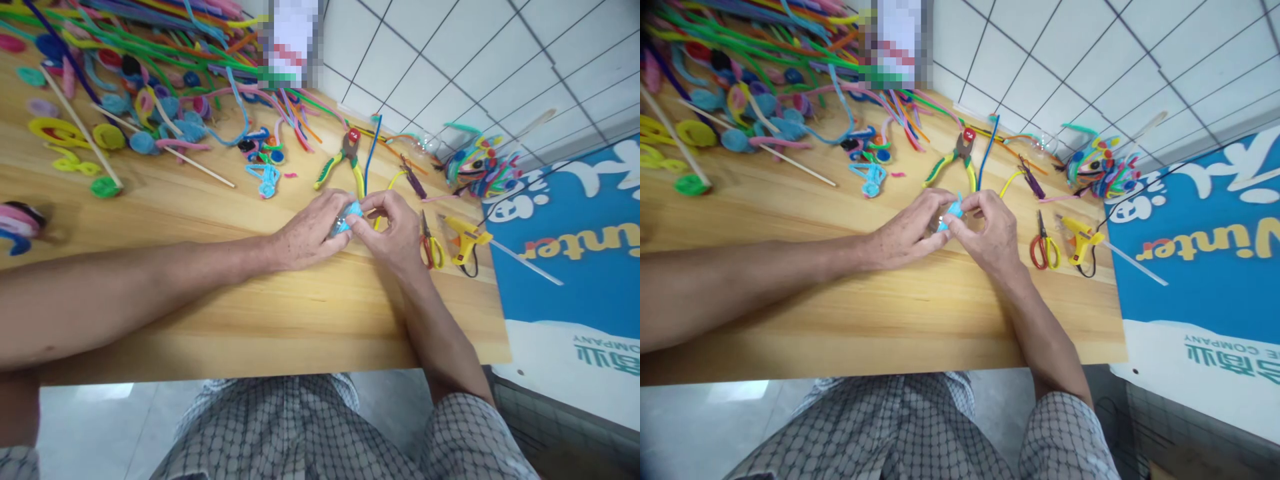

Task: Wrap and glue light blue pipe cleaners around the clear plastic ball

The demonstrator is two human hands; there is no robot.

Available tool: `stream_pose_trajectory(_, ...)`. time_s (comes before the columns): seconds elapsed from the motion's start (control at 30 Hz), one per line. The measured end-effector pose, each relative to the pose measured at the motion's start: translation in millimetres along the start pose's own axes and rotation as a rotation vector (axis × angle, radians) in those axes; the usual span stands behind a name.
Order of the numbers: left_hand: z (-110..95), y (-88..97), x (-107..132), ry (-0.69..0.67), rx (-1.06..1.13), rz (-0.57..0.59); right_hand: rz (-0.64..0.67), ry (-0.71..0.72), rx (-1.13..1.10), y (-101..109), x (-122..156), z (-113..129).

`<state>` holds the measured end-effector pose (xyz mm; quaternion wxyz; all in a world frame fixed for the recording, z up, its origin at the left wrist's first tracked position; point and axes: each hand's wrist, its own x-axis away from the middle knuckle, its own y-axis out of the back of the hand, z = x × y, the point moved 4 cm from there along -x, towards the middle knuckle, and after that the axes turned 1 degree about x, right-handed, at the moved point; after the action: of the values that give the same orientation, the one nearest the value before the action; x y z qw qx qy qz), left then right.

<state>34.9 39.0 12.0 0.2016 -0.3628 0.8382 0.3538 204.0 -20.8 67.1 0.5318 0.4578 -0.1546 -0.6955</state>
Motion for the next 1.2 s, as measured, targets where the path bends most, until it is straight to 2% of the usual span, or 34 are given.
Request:
stream_pose_trajectory(0.13, -1, 1.3, 0, 0.008, 0.005, 0.005, 0.021, 0.009, -0.043, 4, -2, -1)
stream_pose_trajectory(0.27, -1, 2.3, -2, 0.015, 0.022, 0.012, 0.157, 0.0, -0.125, 9, -5, -7)
stream_pose_trajectory(0.33, -1, 2.0, -2, 0.018, 0.024, 0.015, 0.177, 0.001, -0.126, 11, -6, -9)
stream_pose_trajectory(0.6, 0, 2.5, -1, 0.029, 0.039, 0.026, 0.124, 0.024, -0.15, 7, -6, -9)
stream_pose_trajectory(0.9, 2, 1.8, 0, 0.009, 0.012, 0.025, 0.16, -0.032, -0.166, 9, -6, -9)
stream_pose_trajectory(1.2, 3, 2.5, 1, 0.026, 0.041, 0.021, 0.137, -0.054, -0.161, 8, -5, -8)
